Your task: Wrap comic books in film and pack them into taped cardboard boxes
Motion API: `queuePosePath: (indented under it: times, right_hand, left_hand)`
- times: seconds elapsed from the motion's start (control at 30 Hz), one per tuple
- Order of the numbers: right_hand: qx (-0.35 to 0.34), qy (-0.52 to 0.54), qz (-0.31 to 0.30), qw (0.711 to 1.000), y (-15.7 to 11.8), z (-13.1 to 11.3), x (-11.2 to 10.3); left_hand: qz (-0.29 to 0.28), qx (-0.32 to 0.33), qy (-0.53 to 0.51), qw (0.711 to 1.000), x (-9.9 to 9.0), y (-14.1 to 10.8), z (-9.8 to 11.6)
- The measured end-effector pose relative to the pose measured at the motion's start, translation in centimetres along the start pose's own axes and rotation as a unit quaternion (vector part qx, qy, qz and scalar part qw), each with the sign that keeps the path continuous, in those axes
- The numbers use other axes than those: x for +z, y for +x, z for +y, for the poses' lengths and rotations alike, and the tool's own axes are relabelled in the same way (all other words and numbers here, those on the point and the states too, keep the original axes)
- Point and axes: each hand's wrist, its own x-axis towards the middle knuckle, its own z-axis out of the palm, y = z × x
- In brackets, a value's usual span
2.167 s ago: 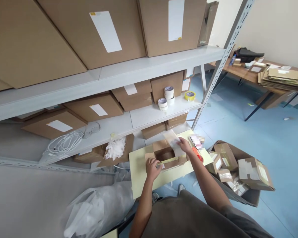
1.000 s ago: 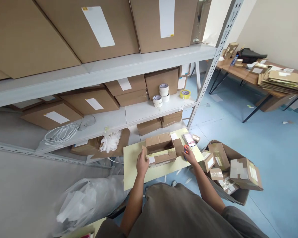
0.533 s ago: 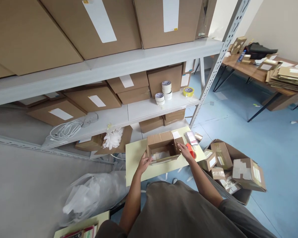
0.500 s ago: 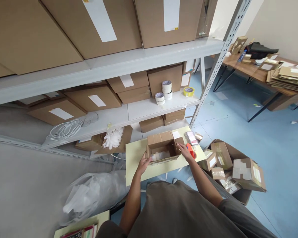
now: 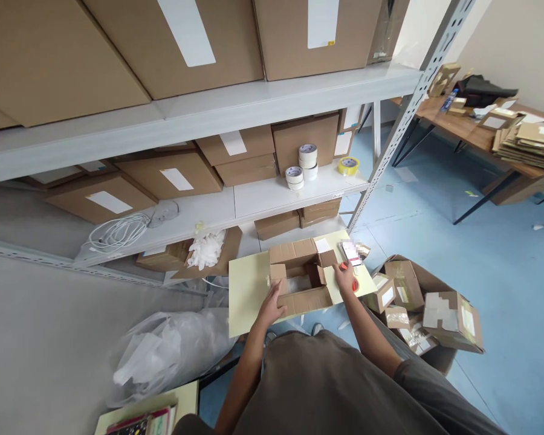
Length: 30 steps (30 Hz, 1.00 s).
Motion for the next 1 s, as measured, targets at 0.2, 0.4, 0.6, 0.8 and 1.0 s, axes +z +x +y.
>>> queuePosePath:
  times: [0.2, 0.4, 0.6, 0.8, 1.0]
  right_hand:
    - [-0.09, 0.06, -0.215, 0.971, -0.6, -1.2, 0.7]
    - [-0.168, -0.055, -0.371, 0.912, -1.2, -0.5, 1.2]
    - [-0.05, 0.096, -0.352, 0.93, 0.2, 0.6, 0.0]
    - [-0.071, 0.133, -0.173, 0.973, -0.8, 3.2, 3.7]
    - [-0.13, 0.015, -0.105, 0.986, -1.6, 5.2, 6.2]
  left_hand:
    - [-0.025, -0.003, 0.043, 0.999, -0.1, -0.4, -0.6]
    - [-0.082, -0.027, 0.075, 0.993, -2.5, -0.7, -0.3]
    - [0.017, -0.14, 0.038, 0.989, -3.5, 1.2, 0.2]
    - [0.132, -0.195, 0.098, 0.967, -2.0, 4.2, -0.5]
    - [0.155, -0.207, -0.046, 0.965, -3.7, 11.5, -0.5]
